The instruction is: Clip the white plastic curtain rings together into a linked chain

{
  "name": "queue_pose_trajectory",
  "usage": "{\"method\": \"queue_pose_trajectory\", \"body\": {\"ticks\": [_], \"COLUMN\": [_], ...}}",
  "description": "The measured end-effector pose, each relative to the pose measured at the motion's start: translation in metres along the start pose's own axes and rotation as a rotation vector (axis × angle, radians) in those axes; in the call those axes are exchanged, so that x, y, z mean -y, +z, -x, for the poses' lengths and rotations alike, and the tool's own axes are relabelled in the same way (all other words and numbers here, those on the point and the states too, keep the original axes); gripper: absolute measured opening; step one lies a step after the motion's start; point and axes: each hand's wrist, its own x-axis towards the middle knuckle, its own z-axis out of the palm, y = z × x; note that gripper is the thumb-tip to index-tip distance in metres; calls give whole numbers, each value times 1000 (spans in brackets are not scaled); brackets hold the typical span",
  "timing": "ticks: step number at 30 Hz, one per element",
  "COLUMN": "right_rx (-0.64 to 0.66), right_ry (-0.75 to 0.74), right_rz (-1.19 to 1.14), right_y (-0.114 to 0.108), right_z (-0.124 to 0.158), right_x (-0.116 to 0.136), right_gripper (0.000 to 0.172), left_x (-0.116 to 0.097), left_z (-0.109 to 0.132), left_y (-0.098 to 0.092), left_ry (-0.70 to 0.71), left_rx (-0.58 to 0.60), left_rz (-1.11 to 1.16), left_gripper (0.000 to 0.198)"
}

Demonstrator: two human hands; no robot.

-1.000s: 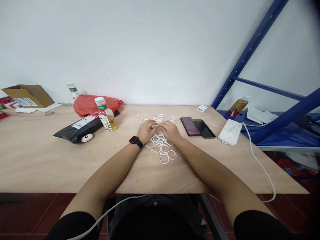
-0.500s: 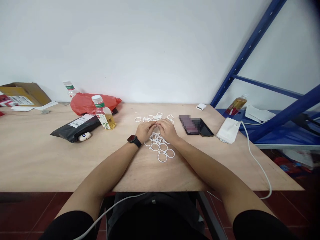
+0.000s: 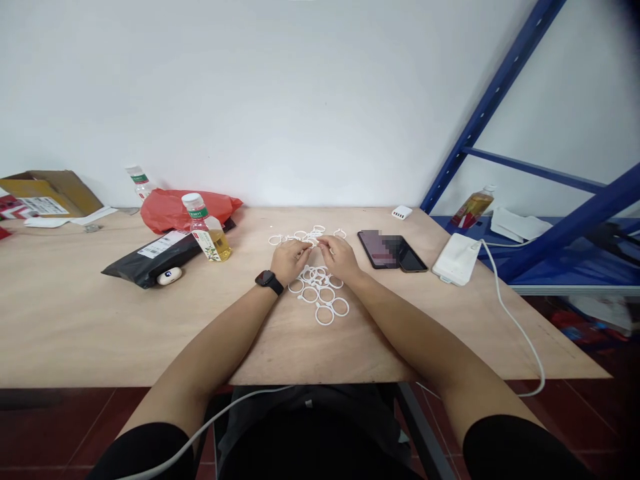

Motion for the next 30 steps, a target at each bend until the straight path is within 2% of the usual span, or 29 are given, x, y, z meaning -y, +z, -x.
{"method": "queue_pose_trajectory", "body": {"ticks": [4, 6, 9, 11, 13, 17, 21, 26, 30], "right_rx": [-45, -29, 2, 42, 98, 173, 187, 83, -31], "right_ry": [177, 288, 411, 430, 400, 304, 254, 195, 40], "right_rz": [157, 212, 250, 276, 309, 387, 416, 325, 153], "right_y": [-11, -15, -16, -12, -7, 1, 3, -1, 0], "right_z": [-5, -6, -6, -5, -4, -2, -1, -3, -4], "right_x": [-33, -49, -63, -62, -56, -42, -40, -38, -26], "right_gripper": [30, 31, 33, 32, 29, 30, 22, 18, 19], "left_x": [1, 0, -2, -4, -6, -8, -9, -5, 3], "left_z": [0, 1, 1, 1, 0, -1, 1, 1, 0], "left_y": [-1, -2, -3, -3, -4, -7, -8, -3, 1], "left_ry": [-5, 19, 64, 88, 98, 25, -99, -103, -66], "left_rx": [-37, 45, 250, 337, 357, 331, 244, 138, 55], "left_rz": [-39, -33, 9, 51, 88, 149, 144, 79, 78], "left_gripper": [16, 13, 15, 19, 23, 28, 29, 21, 21]}}
